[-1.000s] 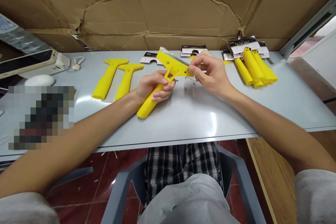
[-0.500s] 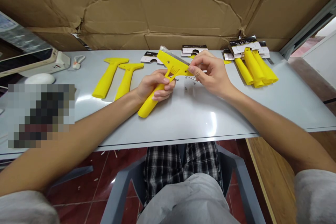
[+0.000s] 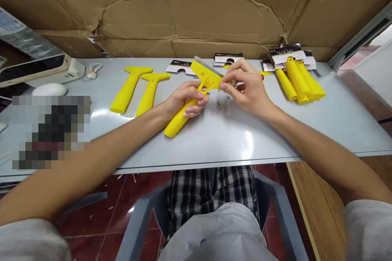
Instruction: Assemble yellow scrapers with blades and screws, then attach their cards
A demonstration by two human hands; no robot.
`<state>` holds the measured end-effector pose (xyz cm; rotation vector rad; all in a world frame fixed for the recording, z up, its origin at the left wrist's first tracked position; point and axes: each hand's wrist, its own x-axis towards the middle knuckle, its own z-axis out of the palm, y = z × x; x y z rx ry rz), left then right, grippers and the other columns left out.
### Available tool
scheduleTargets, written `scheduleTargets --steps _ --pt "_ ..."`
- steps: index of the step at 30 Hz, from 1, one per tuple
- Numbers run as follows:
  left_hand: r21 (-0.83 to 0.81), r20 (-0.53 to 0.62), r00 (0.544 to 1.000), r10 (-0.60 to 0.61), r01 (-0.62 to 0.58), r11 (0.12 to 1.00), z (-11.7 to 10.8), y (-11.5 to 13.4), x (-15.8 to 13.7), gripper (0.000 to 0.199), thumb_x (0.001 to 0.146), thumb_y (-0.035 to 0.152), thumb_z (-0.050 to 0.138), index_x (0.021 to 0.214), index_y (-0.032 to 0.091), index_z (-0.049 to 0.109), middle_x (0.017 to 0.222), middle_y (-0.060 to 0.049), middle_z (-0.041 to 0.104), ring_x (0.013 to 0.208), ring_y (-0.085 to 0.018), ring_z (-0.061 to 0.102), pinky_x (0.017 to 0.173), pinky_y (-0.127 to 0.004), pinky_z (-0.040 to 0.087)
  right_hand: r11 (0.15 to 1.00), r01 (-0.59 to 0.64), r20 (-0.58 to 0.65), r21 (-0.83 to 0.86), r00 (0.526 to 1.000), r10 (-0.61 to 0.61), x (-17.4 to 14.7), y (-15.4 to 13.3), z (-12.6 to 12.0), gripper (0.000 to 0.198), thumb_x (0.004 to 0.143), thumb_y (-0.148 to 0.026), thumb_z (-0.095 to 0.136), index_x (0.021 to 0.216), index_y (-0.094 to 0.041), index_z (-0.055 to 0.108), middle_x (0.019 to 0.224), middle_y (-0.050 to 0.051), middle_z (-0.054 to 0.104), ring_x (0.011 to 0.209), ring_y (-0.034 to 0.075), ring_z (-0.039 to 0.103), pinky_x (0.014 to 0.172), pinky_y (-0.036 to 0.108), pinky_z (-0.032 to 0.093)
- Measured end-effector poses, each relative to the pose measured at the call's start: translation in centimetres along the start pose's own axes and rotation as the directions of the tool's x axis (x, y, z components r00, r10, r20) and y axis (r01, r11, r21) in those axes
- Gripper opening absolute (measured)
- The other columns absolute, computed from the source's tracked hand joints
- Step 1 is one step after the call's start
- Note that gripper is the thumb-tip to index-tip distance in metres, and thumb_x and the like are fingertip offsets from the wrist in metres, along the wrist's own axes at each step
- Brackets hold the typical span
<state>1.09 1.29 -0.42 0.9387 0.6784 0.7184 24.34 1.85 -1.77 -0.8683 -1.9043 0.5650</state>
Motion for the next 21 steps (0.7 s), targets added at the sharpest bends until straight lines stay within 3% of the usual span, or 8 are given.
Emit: scheduleTargets --steps 4,11,16,21 --pt "0.028 0.007 1.0 0.021 -0.021 0.999 0.0 -0.1 0.1 0.022 0.066 0.012 0.067 0.079 0.021 0.051 0.056 0.0 0.058 0.027 -0.008 0.036 0.024 -0.017 0.028 0.999 0.029 -0.005 -0.024 1.0 -0.029 0.1 0.3 0.1 0.051 0.09 -0.072 0.075 0.091 -0.021 0.073 0.11 0.01 0.06 0.085 0.017 0.055 0.079 0.04 0.058" --pt "0.036 0.004 1.0 0.029 -0.029 0.999 -0.1 -0.3 0.2 0.022 0.066 0.013 0.069 0.081 0.02 0.054 0.057 0.001 0.059 0.028 -0.008 0.037 0.025 -0.017 0.03 0.999 0.023 -0.037 -0.028 0.999 -0.024 0.0 0.9 0.7 0.049 0.095 -0.068 0.072 0.089 -0.019 0.07 0.109 0.008 0.062 0.078 0.013 0.051 0.07 0.033 0.052" --pt "-0.081 -0.042 0.999 -0.025 0.022 0.996 -0.4 -0.4 0.2 0.026 0.069 0.01 0.067 0.085 0.022 0.051 0.056 0.004 0.057 0.028 -0.008 0.039 0.025 -0.017 0.029 1.0 0.001 -0.082 -0.021 0.997 -0.002 0.1 1.2 0.8 0.057 0.093 -0.076 0.07 0.09 -0.019 0.069 0.106 0.007 0.062 0.081 0.013 0.054 0.073 0.032 0.054" --pt "-0.265 -0.172 0.982 -0.072 0.024 0.964 -0.1 0.1 0.3 0.022 0.075 0.009 0.059 0.081 0.023 0.043 0.057 0.006 0.051 0.029 -0.006 0.037 0.026 -0.016 0.025 0.995 -0.093 -0.208 -0.03 0.975 0.085 1.7 3.6 -1.8 0.069 0.096 -0.087 0.054 0.094 -0.02 0.069 0.106 0.011 0.064 0.093 0.018 0.061 0.083 0.037 0.061"
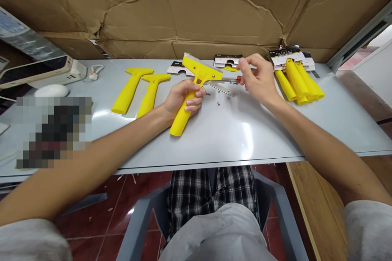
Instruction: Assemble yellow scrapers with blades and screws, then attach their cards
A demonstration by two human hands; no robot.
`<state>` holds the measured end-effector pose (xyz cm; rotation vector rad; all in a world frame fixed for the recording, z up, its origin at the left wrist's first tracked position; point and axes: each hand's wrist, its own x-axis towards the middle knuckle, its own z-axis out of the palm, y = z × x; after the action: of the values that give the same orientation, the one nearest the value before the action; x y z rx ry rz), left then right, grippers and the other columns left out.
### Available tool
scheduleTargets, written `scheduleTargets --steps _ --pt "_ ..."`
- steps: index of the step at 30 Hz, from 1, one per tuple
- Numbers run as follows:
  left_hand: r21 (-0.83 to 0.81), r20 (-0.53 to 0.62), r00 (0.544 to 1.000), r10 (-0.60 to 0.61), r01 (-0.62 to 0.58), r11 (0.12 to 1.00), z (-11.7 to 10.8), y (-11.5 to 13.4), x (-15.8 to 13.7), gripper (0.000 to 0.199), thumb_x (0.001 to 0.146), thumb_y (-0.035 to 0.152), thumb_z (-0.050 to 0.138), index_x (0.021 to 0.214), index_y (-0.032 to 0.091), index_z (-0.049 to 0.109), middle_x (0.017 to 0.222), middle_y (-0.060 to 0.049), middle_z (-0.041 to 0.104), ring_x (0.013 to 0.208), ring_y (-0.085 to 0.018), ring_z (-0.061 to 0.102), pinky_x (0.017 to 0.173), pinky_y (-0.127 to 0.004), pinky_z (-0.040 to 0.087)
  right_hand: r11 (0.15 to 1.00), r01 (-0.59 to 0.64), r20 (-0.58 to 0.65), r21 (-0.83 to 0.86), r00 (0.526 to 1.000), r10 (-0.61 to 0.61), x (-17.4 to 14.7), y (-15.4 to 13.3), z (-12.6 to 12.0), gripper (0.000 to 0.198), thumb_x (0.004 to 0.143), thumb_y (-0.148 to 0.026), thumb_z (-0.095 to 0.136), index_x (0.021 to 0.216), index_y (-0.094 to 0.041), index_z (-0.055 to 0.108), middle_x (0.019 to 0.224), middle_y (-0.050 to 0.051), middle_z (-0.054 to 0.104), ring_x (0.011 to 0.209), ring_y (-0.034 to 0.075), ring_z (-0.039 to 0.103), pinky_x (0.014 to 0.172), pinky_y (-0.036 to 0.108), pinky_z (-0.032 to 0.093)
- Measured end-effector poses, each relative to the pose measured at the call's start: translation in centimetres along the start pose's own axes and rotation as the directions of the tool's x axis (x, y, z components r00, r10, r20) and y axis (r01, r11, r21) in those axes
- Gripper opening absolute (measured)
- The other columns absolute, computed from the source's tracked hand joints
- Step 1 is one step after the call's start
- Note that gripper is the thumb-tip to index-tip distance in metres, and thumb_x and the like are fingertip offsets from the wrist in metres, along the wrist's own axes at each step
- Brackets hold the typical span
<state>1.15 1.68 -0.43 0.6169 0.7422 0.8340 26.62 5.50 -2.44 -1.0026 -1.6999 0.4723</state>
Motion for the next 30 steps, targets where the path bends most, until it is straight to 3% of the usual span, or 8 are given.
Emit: scheduleTargets --steps 3,6,9,15,23,26,30 --pt "-0.029 -0.036 0.999 -0.007 0.006 1.0 0.5 0.2 -0.2 0.023 0.075 0.008 0.057 0.081 0.023 0.041 0.059 0.005 0.05 0.029 -0.006 0.037 0.025 -0.017 0.025 0.969 -0.006 -0.016 -0.248 1.0 0.002 1.5 2.1 -2.2 0.063 0.098 -0.081 0.057 0.094 -0.019 0.071 0.108 0.014 0.065 0.097 0.023 0.063 0.095 0.045 0.06" --pt "-0.029 -0.051 0.998 -0.026 0.024 0.999 0.9 0.2 -0.4 0.022 0.076 0.008 0.055 0.082 0.024 0.04 0.06 0.005 0.051 0.029 -0.007 0.037 0.025 -0.017 0.026 0.878 0.003 0.088 -0.479 0.995 0.045 2.2 3.5 -4.0 0.055 0.099 -0.072 0.06 0.1 -0.019 0.074 0.113 0.018 0.067 0.103 0.029 0.063 0.104 0.053 0.056" --pt "-0.03 -0.044 0.999 -0.026 0.024 0.999 0.8 0.2 -0.5 0.023 0.076 0.008 0.055 0.083 0.024 0.039 0.06 0.005 0.051 0.029 -0.007 0.037 0.026 -0.016 0.027 0.808 0.036 0.2 -0.588 0.974 0.102 2.1 3.9 -4.7 0.047 0.1 -0.06 0.061 0.111 -0.017 0.076 0.123 0.02 0.067 0.117 0.034 0.061 0.111 0.057 0.05" --pt "-0.038 -0.001 1.0 -0.022 0.021 0.999 0.4 0.2 -0.4 0.025 0.074 0.007 0.058 0.084 0.023 0.042 0.061 0.005 0.052 0.03 -0.007 0.04 0.026 -0.016 0.028 0.761 0.105 0.341 -0.64 0.927 0.159 1.7 3.8 -4.2 0.047 0.095 -0.049 0.069 0.13 -0.019 0.075 0.13 0.018 0.068 0.127 0.039 0.056 0.114 0.059 0.043" --pt "-0.067 -0.085 0.995 -0.054 0.049 0.997 0.6 0.2 -0.4 0.021 0.076 0.009 0.054 0.079 0.024 0.039 0.057 0.003 0.052 0.027 -0.007 0.037 0.025 -0.017 0.025 0.762 0.114 0.365 -0.637 0.916 0.168 1.8 4.5 -3.8 0.031 0.1 -0.041 0.061 0.111 -0.019 0.08 0.115 0.014 0.071 0.115 0.034 0.06 0.109 0.052 0.043" --pt "-0.105 -0.101 0.994 -0.036 0.025 0.994 0.7 0.2 -0.5 0.022 0.079 0.009 0.056 0.079 0.024 0.039 0.056 0.004 0.051 0.028 -0.007 0.038 0.026 -0.017 0.027 0.786 0.093 0.316 -0.612 0.939 0.135 2.1 4.2 -4.6 0.029 0.099 -0.038 0.062 0.107 -0.017 0.081 0.112 0.014 0.073 0.104 0.029 0.063 0.101 0.047 0.048" --pt "-0.205 -0.149 0.989 0.017 -0.047 0.978 0.9 0.3 -0.6 0.021 0.084 0.01 0.056 0.082 0.024 0.04 0.058 0.006 0.051 0.032 -0.005 0.04 0.029 -0.015 0.03 0.89 -0.039 0.094 -0.455 0.991 0.091 2.9 4.3 -6.5 0.032 0.099 -0.046 0.069 0.105 -0.016 0.079 0.094 0.011 0.075 0.083 0.02 0.064 0.085 0.041 0.052"
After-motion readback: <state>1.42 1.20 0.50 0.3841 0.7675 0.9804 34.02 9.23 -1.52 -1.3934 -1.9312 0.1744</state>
